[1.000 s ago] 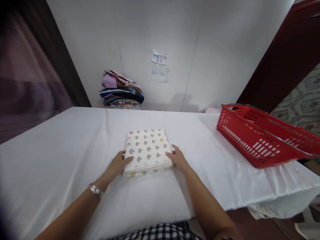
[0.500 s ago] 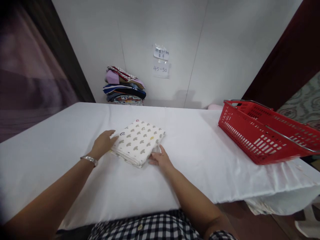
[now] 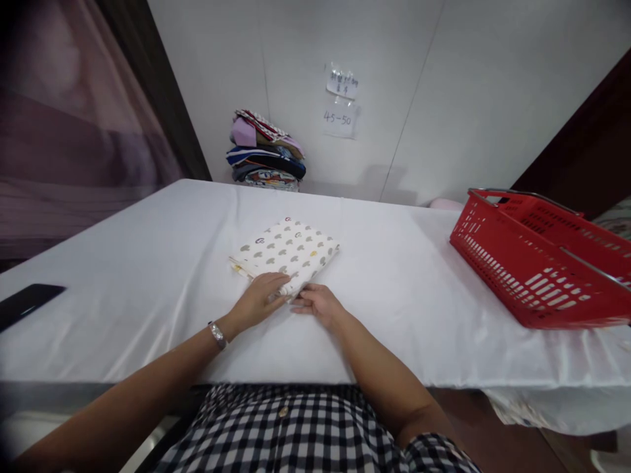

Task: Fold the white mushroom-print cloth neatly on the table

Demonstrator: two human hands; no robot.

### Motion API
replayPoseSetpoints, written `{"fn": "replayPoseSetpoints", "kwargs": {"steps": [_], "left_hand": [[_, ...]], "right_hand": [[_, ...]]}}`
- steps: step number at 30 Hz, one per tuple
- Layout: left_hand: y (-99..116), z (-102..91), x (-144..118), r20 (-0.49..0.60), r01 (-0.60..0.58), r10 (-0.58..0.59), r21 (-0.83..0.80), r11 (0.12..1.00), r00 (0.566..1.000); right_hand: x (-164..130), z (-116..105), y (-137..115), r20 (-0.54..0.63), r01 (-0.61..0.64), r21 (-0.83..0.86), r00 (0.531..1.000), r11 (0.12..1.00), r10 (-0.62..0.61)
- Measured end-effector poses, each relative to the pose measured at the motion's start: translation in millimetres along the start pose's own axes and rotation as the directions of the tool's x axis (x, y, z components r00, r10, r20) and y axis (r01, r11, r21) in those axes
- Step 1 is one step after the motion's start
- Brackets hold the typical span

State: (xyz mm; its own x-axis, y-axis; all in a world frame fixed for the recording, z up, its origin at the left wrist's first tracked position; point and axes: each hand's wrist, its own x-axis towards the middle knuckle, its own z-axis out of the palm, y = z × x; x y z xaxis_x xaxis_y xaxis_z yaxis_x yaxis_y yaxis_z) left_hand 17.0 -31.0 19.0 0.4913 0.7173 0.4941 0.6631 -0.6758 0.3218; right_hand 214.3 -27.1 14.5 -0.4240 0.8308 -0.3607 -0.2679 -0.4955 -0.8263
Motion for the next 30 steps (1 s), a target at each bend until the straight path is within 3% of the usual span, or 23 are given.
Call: {"fn": "replayPoseSetpoints", "kwargs": {"steps": [7,11,19,26,30], "left_hand": [[-1,-3.5,3,0.120,0.006,-0.016,0.080,0.997,0.993],[-1,-7.7,3,0.104,0.036,-0.054,0.165,0.986,0.993],[-1,5.7,-11,0.133,-0.023,-0.004,0.197,0.980,0.991],[1,1.6,-12,0.119,-0.016,-0.006,0.189,0.982,0.993],[3,5.1,-16,0.110,-0.024,0.003,0.184,0.983,0.994]], "right_hand": [[11,10,-1,-0.119,-0.035,-0.105,0.993,0.994,0.022],[14,16,0,-0.196,-0.035,-0.153,0.981,0.988,0.004],[12,14,3,-0.177,-0.007,-0.149,0.984,0.989,-0.020],[14,12,6,-0.159,0.010,-0.175,0.987,0.984,-0.038],[17,-4,0,-0.086,-0.047,-0.316,0.996,0.948,0.020]]}}
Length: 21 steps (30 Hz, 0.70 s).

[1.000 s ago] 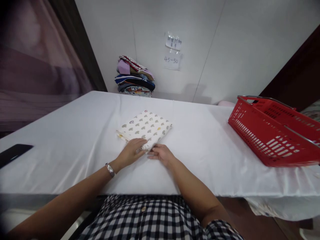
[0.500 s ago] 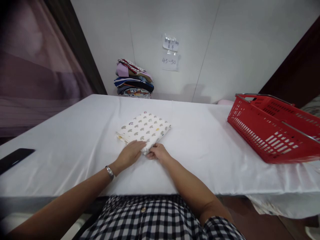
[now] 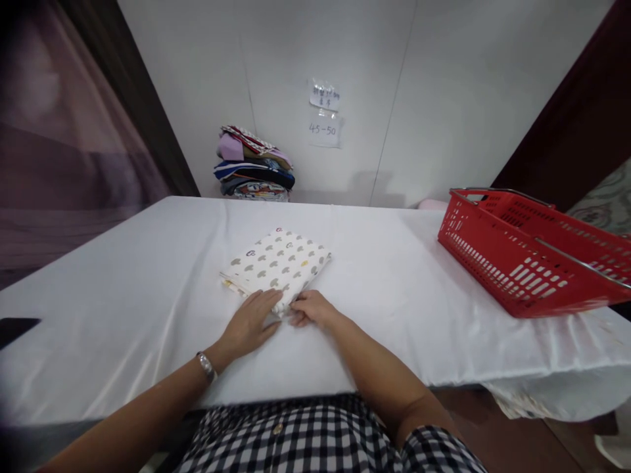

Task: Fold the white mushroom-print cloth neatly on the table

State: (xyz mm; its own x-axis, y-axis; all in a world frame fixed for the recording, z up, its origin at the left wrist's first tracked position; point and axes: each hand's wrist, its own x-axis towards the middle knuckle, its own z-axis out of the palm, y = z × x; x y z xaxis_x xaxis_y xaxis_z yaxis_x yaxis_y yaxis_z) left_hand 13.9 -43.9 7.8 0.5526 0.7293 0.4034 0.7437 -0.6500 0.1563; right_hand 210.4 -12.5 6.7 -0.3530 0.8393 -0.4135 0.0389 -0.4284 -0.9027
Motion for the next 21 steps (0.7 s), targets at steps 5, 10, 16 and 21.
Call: {"fn": "replayPoseSetpoints", "kwargs": {"steps": [5,10,16,21], "left_hand": [[-2,3.3,7,-0.021,0.030,-0.030,0.006,1.000,0.999],[-8,0.4,7,-0.045,-0.009,0.007,-0.060,0.998,0.999],[-9,-2.1,4,-0.076,0.001,-0.009,-0.095,0.996,0.997],[0,2.5,13,-0.077,0.134,-0.139,-0.076,0.988,0.987]], "right_hand": [[22,-49,-13,-0.311,0.117,-0.483,0.903,0.868,-0.295],[56,-89,-31,-0.549,0.011,-0.629,0.701,0.777,-0.455],[83,-102,-45,-0.491,0.019,-0.680,0.730,0.733,-0.475],[93,-107,-48,-0.419,0.049,-0.734,0.752,0.678,-0.508]]}}
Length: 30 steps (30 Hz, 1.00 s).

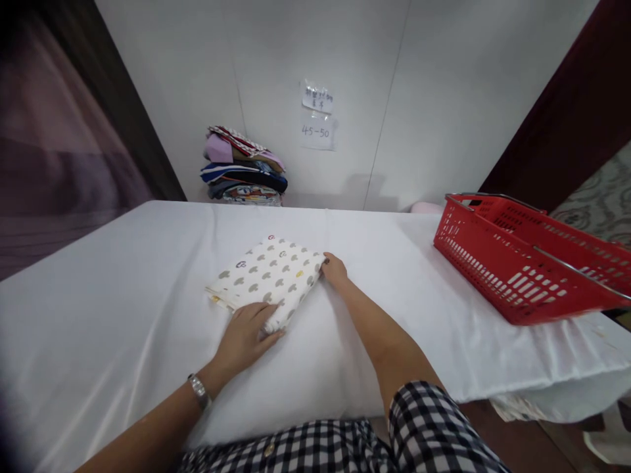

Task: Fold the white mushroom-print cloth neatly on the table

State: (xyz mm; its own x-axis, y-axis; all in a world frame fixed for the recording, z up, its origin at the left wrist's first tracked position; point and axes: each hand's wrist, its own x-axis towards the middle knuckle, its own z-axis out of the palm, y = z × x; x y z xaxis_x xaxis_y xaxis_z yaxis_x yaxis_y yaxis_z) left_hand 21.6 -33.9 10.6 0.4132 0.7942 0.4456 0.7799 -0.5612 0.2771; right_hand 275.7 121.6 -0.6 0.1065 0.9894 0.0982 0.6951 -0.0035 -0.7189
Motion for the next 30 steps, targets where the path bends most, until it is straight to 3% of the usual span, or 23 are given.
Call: {"fn": "replayPoseSetpoints", "kwargs": {"steps": [5,11,19,26,30], "left_hand": [[1,1.9,5,-0.005,0.014,-0.014,0.006,1.000,1.000],[-7,-1.0,3,0.067,-0.023,0.021,0.032,0.999,0.998],[-2,-1.2,1,0.108,0.004,-0.006,0.017,1.000,0.994],[-4,7.9,-5,0.104,-0.066,0.060,0.055,0.996,0.993],[-5,13.2,-6,0.141,-0.054,0.041,0.090,0.995,0.989]], "right_hand": [[4,-5,1,0.021,0.044,-0.055,0.999,0.998,-0.043],[5,-13,18,0.012,0.191,-0.184,0.981,0.964,-0.193],[7,-12,32,0.025,0.200,-0.109,0.980,0.974,-0.198],[6,-11,33,0.020,0.172,-0.179,0.985,0.969,-0.172],[1,-8,33,-0.058,0.254,-0.273,0.958,0.928,-0.280]]}}
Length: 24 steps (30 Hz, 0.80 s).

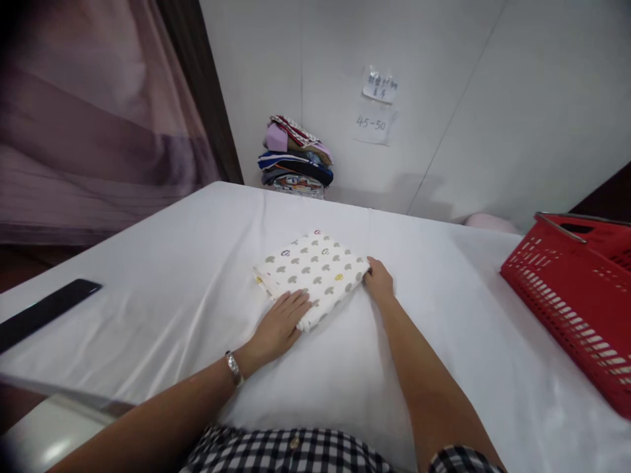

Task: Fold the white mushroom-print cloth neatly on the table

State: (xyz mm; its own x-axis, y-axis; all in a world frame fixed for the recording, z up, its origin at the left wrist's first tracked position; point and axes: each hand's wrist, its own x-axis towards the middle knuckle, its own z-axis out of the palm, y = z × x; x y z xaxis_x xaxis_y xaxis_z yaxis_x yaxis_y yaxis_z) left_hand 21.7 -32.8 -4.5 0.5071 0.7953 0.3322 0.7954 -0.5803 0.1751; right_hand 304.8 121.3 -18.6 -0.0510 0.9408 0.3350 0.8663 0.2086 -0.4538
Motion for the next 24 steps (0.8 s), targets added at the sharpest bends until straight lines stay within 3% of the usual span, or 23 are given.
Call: {"fn": "replayPoseSetpoints", "kwargs": {"steps": [3,7,11,17,21,24], "left_hand": [[2,-1.9,1,0.018,0.016,-0.016,-0.004,1.000,1.000],[3,-5.0,2,0.019,0.022,-0.022,-0.026,0.999,1.000],[0,-5.1,1,-0.022,0.017,-0.018,-0.071,0.997,1.000],[2,-10.7,-1,-0.084,0.009,-0.019,-0.120,0.993,0.996],[-3,-15.7,-6,-0.094,0.020,-0.032,-0.120,0.993,0.995],[-24,-19.0,-13,-0.130,0.059,-0.072,-0.102,0.993,0.989]], "right_hand": [[-8,2,-5,-0.101,0.198,-0.093,0.973,0.976,-0.207],[-26,2,-19,-0.143,0.446,-0.137,0.875,0.884,-0.463],[-50,0,-43,-0.129,0.596,-0.086,0.788,0.798,-0.603],[-92,1,-92,-0.071,0.787,0.040,0.617,0.616,-0.784],[-109,5,-112,-0.083,0.805,0.084,0.593,0.587,-0.801],[-112,7,-115,-0.079,0.807,0.094,0.589,0.582,-0.804]]}}
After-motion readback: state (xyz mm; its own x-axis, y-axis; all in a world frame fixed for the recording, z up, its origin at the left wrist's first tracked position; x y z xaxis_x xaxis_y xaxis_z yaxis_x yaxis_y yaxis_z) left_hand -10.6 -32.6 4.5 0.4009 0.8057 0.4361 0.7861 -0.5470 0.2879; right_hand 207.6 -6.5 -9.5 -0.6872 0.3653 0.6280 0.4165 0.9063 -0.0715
